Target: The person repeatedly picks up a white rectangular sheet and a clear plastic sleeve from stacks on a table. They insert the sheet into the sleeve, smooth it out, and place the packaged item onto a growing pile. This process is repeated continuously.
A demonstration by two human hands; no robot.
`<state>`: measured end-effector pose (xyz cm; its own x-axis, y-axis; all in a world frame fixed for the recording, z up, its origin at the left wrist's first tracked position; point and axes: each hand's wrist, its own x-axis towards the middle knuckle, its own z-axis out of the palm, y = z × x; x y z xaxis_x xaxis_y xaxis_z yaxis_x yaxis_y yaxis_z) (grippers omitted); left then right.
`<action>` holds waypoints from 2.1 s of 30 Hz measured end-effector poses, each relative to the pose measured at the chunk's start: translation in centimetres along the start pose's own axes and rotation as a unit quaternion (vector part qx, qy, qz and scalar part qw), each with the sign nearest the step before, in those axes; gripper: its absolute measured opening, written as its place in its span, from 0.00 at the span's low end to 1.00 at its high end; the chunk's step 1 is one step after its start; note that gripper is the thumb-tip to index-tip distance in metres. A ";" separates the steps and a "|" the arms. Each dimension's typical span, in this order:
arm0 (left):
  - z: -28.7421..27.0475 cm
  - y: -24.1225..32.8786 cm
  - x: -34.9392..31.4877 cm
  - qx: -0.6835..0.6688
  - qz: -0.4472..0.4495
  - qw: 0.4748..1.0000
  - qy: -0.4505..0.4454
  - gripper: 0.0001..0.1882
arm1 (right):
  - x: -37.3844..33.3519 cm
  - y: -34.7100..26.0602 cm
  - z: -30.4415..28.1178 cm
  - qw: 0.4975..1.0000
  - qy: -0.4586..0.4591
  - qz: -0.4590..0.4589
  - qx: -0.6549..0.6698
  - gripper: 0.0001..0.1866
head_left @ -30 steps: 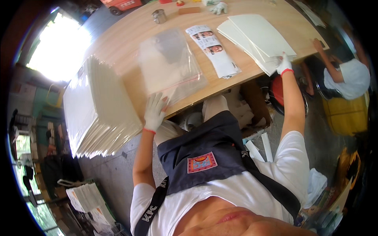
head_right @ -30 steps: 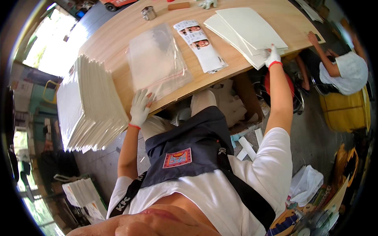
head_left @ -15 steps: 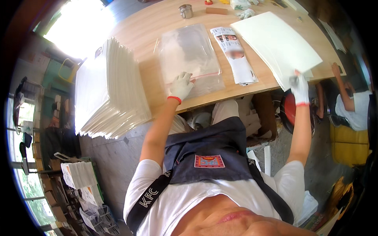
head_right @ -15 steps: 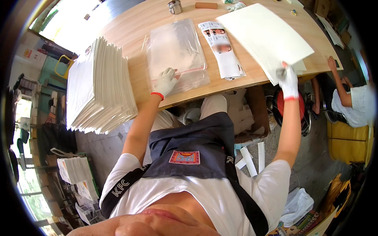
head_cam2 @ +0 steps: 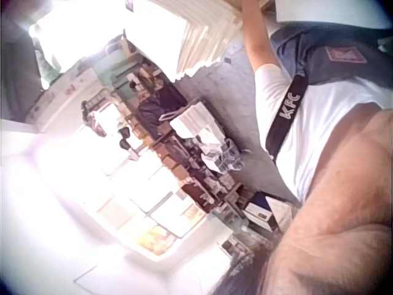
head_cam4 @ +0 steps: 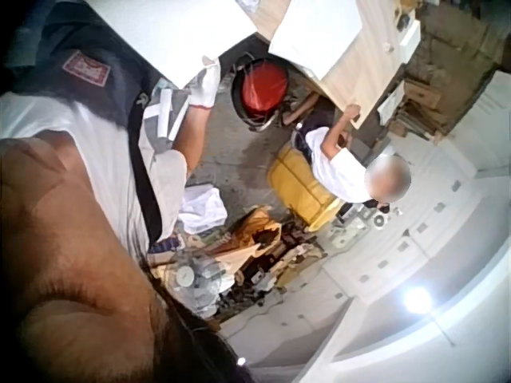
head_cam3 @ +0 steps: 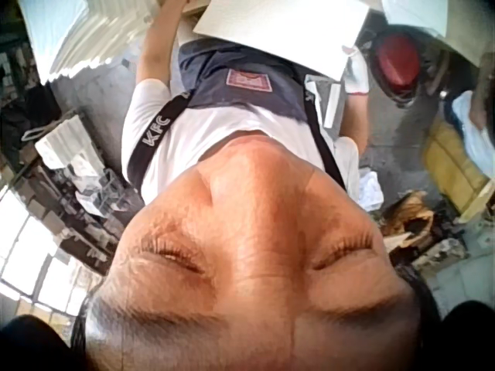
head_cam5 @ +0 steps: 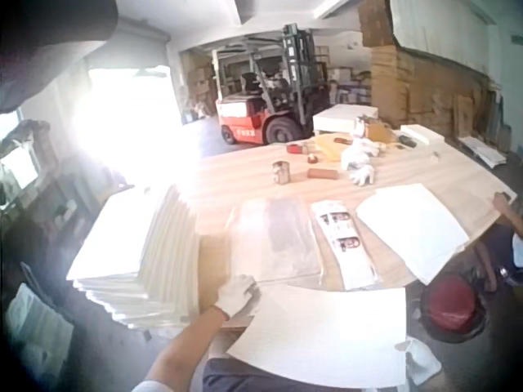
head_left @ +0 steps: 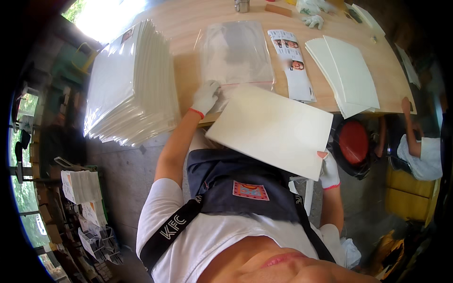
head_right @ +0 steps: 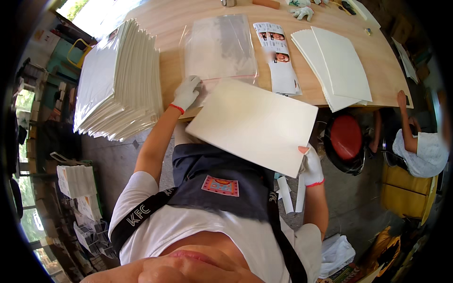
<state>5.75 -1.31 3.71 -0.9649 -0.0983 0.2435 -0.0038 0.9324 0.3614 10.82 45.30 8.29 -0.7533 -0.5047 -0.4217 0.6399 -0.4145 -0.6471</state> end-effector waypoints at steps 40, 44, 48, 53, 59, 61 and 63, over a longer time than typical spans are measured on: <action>12.0 15.1 -10.9 -0.707 -0.455 0.541 -0.001 0.14 | 10.6 14.0 6.7 0.996 0.059 0.063 0.024 0.14; 12.9 13.8 -12.0 -0.717 -0.436 0.544 0.019 0.12 | 19.4 14.5 7.8 0.971 0.032 0.054 0.230 0.11; 8.9 11.8 -11.7 -0.752 -0.398 0.520 -0.071 0.13 | 18.4 12.8 8.6 0.997 -0.040 0.063 0.030 0.15; 5.3 7.6 -14.7 -0.677 -0.442 0.589 -0.008 0.15 | 14.3 11.1 13.6 0.867 -0.079 -0.001 -0.492 0.11; 5.5 3.0 -16.5 -0.657 -0.374 0.654 -0.022 0.17 | 16.6 14.9 15.1 0.505 -0.162 -0.308 -0.790 0.08; 4.3 3.3 -15.8 -0.638 -0.374 0.672 -0.049 0.16 | 16.8 15.1 16.0 0.461 -0.158 -0.279 -0.828 0.11; 2.8 3.7 -15.1 -0.616 -0.341 0.706 -0.076 0.12 | 17.5 15.0 16.5 0.445 -0.162 -0.258 -0.842 0.11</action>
<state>19.57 4.62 -1.12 -0.8663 -0.2518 -0.4314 -0.3409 -0.3332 0.8791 9.72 17.80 1.71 -0.4987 -0.8668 -0.0043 -0.8321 0.4801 -0.2776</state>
